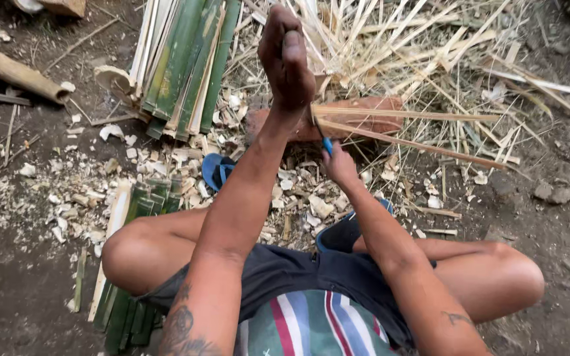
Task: The person sits on the ground and uses a machete to split bamboo stalks into thin strips. They repeatedly position the bamboo on a brick and strike it with the machete to separate the material, then stack the finished strips.
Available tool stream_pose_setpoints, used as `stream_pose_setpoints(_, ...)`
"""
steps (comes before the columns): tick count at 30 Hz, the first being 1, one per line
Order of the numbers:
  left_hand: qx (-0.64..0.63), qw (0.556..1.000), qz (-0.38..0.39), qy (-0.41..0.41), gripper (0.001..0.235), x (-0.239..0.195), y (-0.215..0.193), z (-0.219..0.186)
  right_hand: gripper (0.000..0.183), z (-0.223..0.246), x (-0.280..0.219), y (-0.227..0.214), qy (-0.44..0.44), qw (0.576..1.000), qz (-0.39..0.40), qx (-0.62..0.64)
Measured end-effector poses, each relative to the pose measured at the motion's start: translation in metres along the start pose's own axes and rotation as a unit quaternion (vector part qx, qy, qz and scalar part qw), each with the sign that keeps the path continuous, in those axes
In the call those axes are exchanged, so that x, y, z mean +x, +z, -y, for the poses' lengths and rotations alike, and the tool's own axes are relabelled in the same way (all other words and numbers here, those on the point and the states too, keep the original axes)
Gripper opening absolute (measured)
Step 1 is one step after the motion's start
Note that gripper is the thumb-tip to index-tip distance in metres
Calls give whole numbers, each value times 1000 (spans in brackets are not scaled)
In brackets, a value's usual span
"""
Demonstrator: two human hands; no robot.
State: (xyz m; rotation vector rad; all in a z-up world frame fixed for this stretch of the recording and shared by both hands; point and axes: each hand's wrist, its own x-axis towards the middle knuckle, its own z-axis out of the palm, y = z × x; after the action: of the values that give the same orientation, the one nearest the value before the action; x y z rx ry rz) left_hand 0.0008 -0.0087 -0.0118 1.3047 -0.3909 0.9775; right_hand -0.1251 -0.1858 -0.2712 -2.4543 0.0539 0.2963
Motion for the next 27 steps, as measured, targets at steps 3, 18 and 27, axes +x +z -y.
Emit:
stream_pose_setpoints(3,26,999,-13,38,22,1,4,5,35,-38,2,8,-13,1000,11,17)
stream_pose_setpoints(18,-31,996,-8,-81,25,5,-53,-34,34,-3,-57,-66,16,998,-38,50)
stream_pose_setpoints(27,-138,975,120,-128,13,-16,-79,-61,48,149,-129,-154,-105,908,117,389)
